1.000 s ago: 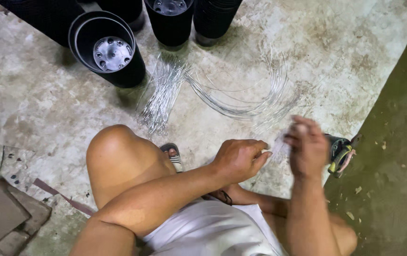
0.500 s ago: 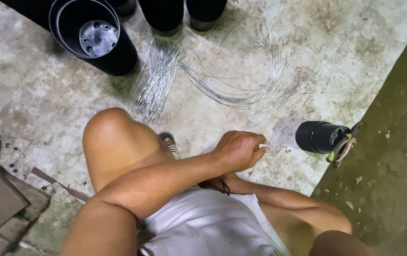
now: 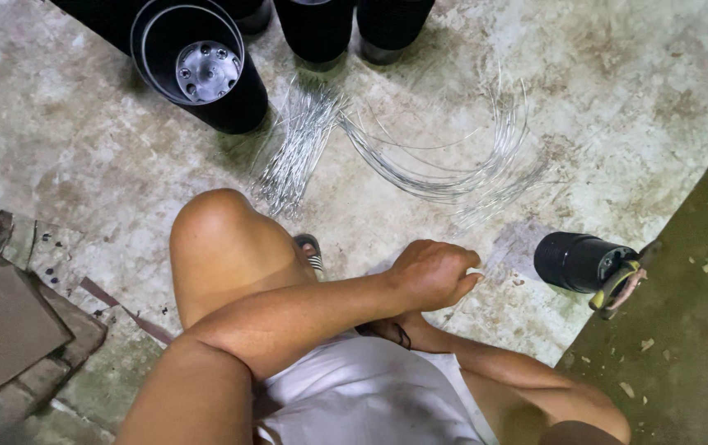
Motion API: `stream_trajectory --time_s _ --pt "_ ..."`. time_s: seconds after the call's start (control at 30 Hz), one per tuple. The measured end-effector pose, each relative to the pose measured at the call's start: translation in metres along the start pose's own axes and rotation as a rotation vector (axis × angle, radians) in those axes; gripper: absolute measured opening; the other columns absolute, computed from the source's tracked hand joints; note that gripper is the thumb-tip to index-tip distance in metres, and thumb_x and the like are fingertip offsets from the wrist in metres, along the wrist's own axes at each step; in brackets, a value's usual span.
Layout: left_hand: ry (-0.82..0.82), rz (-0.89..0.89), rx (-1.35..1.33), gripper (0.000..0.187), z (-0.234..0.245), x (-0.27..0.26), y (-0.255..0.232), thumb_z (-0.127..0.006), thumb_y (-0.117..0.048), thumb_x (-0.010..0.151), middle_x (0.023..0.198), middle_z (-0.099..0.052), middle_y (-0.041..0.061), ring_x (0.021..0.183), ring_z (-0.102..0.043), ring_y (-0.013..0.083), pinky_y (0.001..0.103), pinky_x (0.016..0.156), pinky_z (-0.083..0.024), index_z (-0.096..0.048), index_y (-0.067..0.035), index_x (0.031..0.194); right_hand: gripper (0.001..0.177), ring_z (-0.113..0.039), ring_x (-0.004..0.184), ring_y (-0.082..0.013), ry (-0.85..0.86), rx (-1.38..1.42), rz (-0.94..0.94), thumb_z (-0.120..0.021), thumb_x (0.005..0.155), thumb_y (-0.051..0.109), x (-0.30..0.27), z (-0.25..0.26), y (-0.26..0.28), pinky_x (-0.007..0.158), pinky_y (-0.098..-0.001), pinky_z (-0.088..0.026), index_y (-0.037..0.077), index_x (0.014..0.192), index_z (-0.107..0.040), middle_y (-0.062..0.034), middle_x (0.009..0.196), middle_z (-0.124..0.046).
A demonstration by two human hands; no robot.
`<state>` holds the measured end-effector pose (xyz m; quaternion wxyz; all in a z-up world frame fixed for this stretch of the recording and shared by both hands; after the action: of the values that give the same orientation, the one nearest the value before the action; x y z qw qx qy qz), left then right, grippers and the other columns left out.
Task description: The person sits on the floor and repeatedly bends thin metal wires into loops by hand. They use a small cylindrical object as a guide to shape the wire and a plier-like tool to twist and secure the ends. The finished loops are placed on the floor.
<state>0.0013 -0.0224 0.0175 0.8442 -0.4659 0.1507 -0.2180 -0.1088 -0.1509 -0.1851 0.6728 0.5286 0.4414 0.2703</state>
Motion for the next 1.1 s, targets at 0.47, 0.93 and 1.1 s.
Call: stream_trajectory --time_s 0.47,0.93,1.1 --pt "0.019 -0.022 0.017 0.024 0.001 -0.005 -0.001 -0.063 -0.027 0.091 0.098 -0.075 0.014 0.093 -0.070 0.0368 0.050 0.082 -0.054 -0.072 -0.007 0.101 0.007 -0.064 0.080 -0.0153 -0.005 -0.002 -0.010 -0.067 0.098 0.003 0.000 -0.007 0.009 0.070 -0.0297 -0.053 -0.003 0.103 -0.067 -0.0088 0.090 -0.069" --pt "0.105 0.016 0.032 0.027 -0.001 -0.007 -0.003 -0.062 -0.030 0.092 0.102 -0.074 0.012 0.096 -0.070 0.0335 0.047 0.082 -0.054 -0.071 -0.008 0.104 0.007 -0.065 0.076 -0.0159 -0.025 -0.012 -0.030 -0.066 0.101 0.003 -0.006 -0.001 0.009 0.067 -0.0297 -0.054 -0.004 0.103 -0.066 -0.0100 0.087 -0.069" --pt "0.075 -0.043 0.027 0.026 -0.002 -0.013 -0.001 -0.061 -0.030 0.095 0.102 -0.073 0.012 0.100 -0.070 0.0324 0.046 0.087 -0.053 -0.070 -0.007 0.104 0.007 -0.066 0.074 -0.0161 -0.033 0.011 -0.034 -0.065 0.102 0.003 -0.007 -0.003 0.005 0.066 -0.0298 -0.055 -0.005 0.103 -0.066 -0.0105 0.086 -0.069"
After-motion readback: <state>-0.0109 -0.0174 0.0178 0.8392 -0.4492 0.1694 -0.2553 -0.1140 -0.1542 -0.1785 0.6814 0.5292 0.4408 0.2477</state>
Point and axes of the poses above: each hand's wrist, its own x-axis towards the middle knuckle, its own z-axis out of the back of the hand, y = z × x, the point moved 2 cm from there along x, towards the middle knuckle
